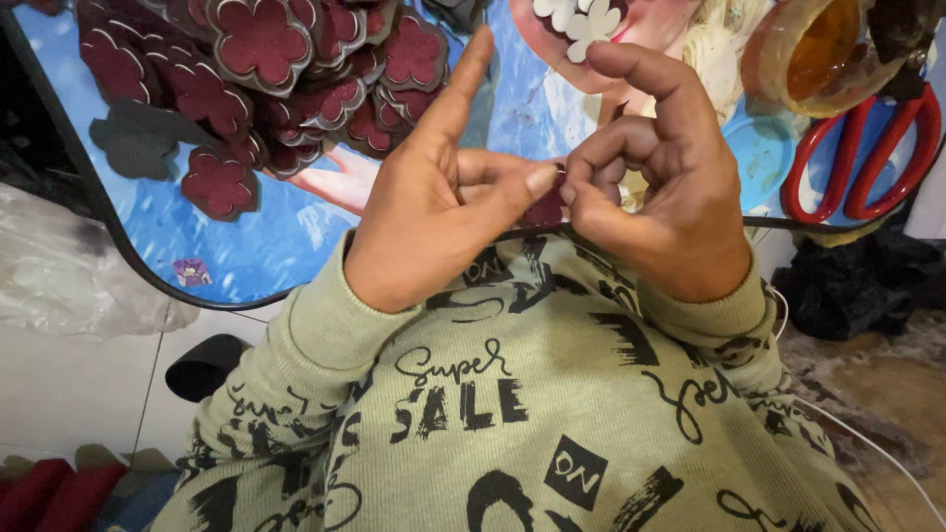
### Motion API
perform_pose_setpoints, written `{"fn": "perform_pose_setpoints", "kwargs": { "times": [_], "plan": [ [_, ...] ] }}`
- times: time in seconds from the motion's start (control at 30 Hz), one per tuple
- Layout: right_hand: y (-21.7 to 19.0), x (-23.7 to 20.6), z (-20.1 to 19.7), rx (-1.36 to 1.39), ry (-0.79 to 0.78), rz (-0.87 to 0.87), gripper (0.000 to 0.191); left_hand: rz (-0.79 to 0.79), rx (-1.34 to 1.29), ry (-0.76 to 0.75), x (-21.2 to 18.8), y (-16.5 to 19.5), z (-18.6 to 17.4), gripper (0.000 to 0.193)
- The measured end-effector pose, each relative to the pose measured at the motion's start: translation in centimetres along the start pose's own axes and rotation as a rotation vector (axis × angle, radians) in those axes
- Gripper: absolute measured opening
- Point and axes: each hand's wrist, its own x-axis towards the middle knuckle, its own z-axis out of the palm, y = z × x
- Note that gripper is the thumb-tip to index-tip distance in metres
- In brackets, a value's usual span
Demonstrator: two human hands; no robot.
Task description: The person sits on the floor with a board on their lap covered in cut flower-shaped fabric pieces. They pick up petal pieces, dip or press them against a dish of glue, and press pieces together to build layered flower shapes, setting finished flowers aside.
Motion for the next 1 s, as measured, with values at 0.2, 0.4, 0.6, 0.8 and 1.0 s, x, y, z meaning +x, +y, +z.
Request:
{"fn": "perform_pose_setpoints", "kwargs": {
  "times": [0.2, 0.4, 0.6, 0.8, 1.0],
  "plan": [
    [-0.6, 0.2, 0.3, -0.021, 0.046, 0.021, 0.073, -0.083, -0.09, 0.072, 0.3, 0.3, 0.3, 0.104],
    [-1.0, 0.1, -0.1, 0.166, 0.159, 0.107, 0.077, -0.02, -0.087, 0.057, 0.1, 0.9, 0.3, 0.1],
    [-0.5, -0.6, -0.1, 0.352, 0.158, 0.227, 0.082, -0.008, -0.066, 0.032, -0.2, 1.0, 0.4, 0.099],
    [0.8, -0.9, -0.1, 0.263, 0.076, 0.09, 0.082, 0.01, -0.039, 0.014, -0.3, 0.5, 0.5, 0.098],
    [1.3, -1.1, -0.5, 0.31, 0.184, 0.121, 0.085, 0.005, -0.005, 0.015, -0.4, -0.3, 1.1, 0.101]
  ]
}}
